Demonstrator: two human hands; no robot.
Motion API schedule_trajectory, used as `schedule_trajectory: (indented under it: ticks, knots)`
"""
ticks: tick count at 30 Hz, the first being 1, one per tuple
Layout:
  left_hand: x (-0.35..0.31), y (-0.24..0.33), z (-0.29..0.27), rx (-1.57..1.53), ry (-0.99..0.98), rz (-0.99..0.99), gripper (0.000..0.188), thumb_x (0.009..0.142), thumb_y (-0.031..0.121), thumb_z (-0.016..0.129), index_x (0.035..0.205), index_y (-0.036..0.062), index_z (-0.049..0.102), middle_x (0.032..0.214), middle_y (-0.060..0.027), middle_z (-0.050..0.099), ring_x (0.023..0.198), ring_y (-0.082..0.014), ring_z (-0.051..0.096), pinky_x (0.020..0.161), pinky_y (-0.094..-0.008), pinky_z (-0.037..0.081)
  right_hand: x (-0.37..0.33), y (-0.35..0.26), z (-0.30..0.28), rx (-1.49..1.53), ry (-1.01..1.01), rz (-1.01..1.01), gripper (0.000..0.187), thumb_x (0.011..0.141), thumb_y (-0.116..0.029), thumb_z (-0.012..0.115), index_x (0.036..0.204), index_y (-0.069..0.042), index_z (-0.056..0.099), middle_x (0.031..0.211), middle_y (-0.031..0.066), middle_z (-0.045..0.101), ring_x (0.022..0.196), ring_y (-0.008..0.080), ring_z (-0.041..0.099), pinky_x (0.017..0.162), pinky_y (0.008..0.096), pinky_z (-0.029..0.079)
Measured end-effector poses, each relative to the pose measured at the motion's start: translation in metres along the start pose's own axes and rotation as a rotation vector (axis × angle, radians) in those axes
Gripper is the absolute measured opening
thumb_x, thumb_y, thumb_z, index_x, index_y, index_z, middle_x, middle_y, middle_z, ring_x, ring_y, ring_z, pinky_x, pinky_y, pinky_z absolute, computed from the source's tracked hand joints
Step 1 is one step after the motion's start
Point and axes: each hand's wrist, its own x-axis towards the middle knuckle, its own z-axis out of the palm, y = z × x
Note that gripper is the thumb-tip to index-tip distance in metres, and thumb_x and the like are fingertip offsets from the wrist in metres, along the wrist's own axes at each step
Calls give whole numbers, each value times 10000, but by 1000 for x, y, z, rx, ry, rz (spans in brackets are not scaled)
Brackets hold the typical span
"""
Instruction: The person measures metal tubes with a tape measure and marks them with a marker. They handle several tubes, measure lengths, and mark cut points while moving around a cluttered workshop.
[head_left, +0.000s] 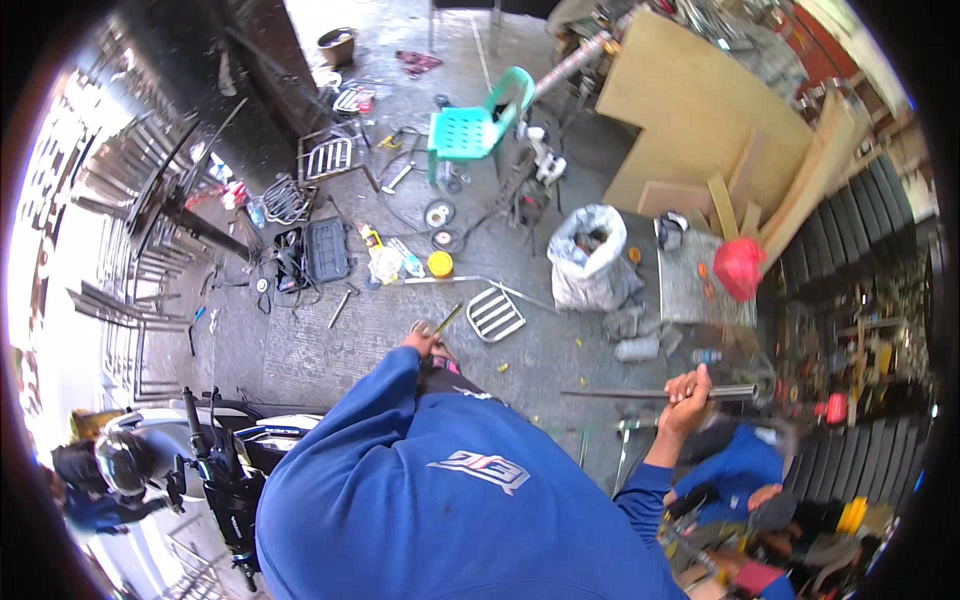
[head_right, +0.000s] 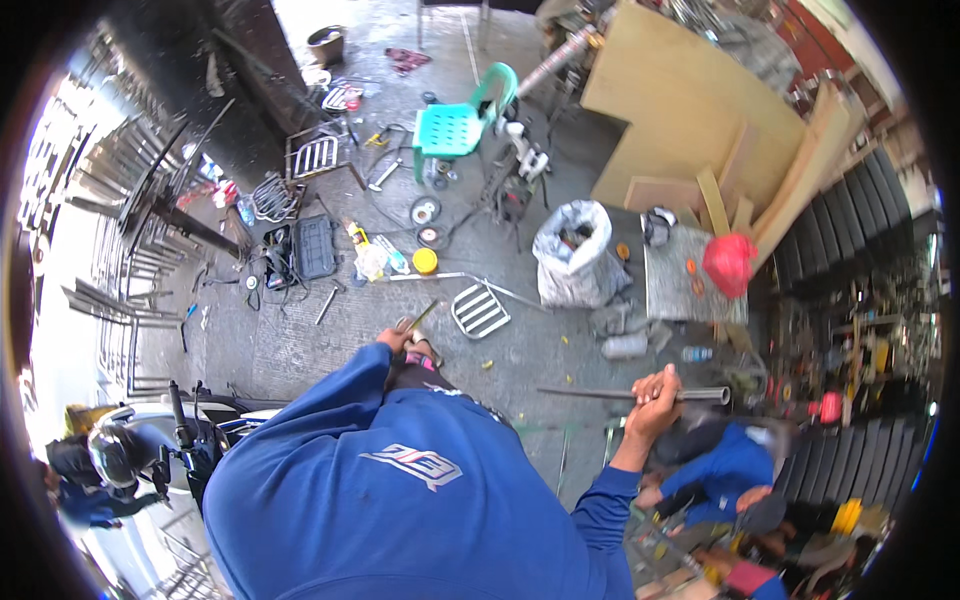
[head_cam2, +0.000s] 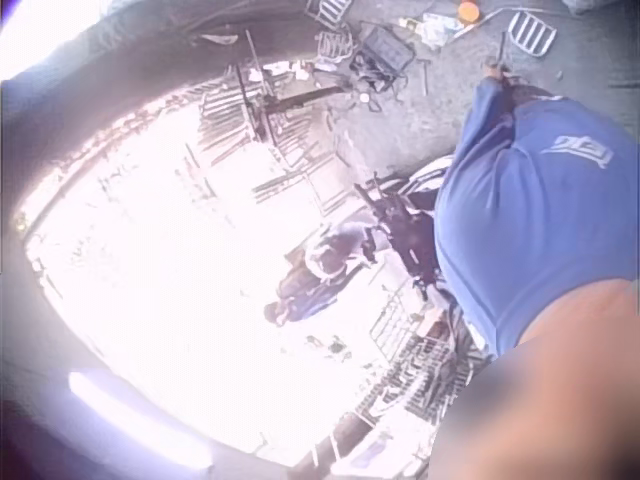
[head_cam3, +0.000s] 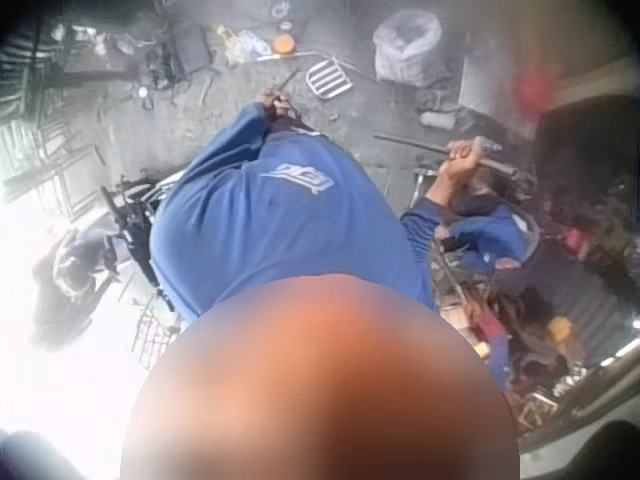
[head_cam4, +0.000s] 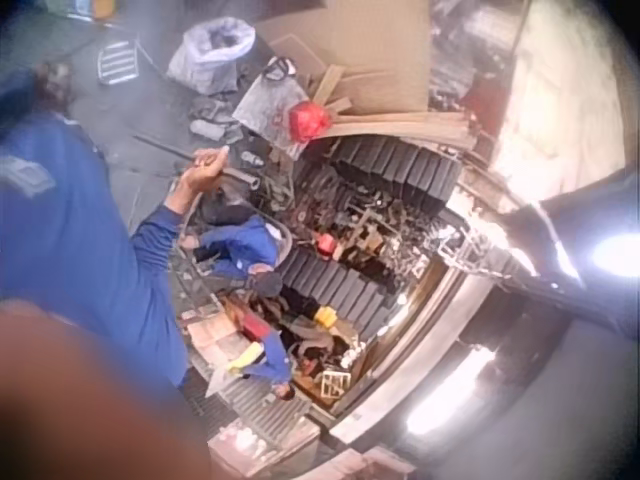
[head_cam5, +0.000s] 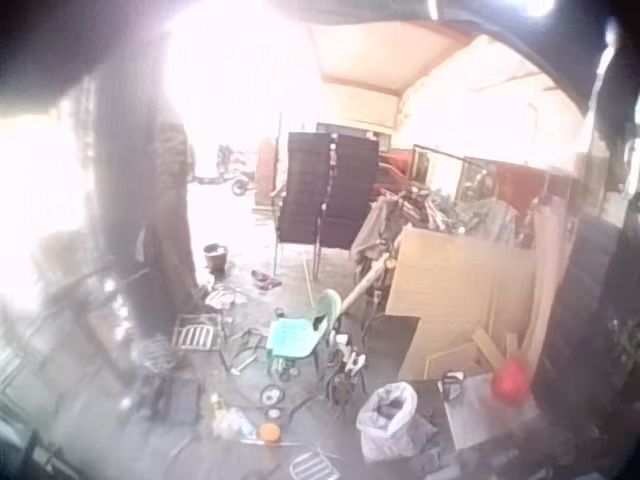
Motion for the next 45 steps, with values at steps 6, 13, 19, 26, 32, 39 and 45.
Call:
schedule_trajectory:
  ticks: [6,13,19,26,32,39,45]
  knots:
    - [57,-139,-35,-92,-105,-218,386,992,482,548,1094,240,831,1209,-125,747,1151,-301,686,1029,-390,512,31,80,163,-279,-118,39,480,1058,-285,595,641,-99,448,550,11,427,534,104,466,546,291,404]
    - [82,-161,-173,-121,-30,-164,391,992,481,584,963,185,838,1012,-137,781,996,-336,730,937,-437,544,61,169,315,-722,-581,105,500,1063,-402,586,814,11,720,777,81,724,754,147,636,746,333,492]
    - [66,-172,-247,-452,259,-161,449,1012,507,556,983,148,824,1015,-186,767,1008,-340,724,944,-438,535,96,296,404,-882,-820,191,529,1063,-523,520,1135,-41,724,1090,74,755,1012,213,672,826,370,534]
    - [-44,-193,-206,-640,332,-328,476,1025,530,547,978,139,813,977,-152,770,962,-298,724,909,-430,535,89,449,439,-993,-787,364,540,1028,-545,556,1149,-45,721,1028,78,747,942,189,668,711,343,527]
    - [-116,-185,-220,-814,491,-388,458,1033,486,560,941,96,779,850,-133,747,820,-274,715,807,-423,554,106,513,594,-846,-968,339,434,993,-390,679,831,13,675,726,83,667,640,198,616,630,369,493]
    - [-107,-117,-311,-1190,1244,-423,391,1077,370,577,1026,15,732,856,-58,722,831,-132,653,794,-320,525,-31,459,874,-434,-1470,515,395,988,-320,722,691,-101,579,562,-20,480,466,82,449,448,287,360]
    - [-89,-81,-385,-1247,1374,-223,374,1086,338,561,985,11,712,779,-41,686,760,-109,635,718,-302,505,-201,350,971,-212,-2208,176,437,1031,-320,678,675,-81,591,602,-47,497,550,57,448,511,276,356]
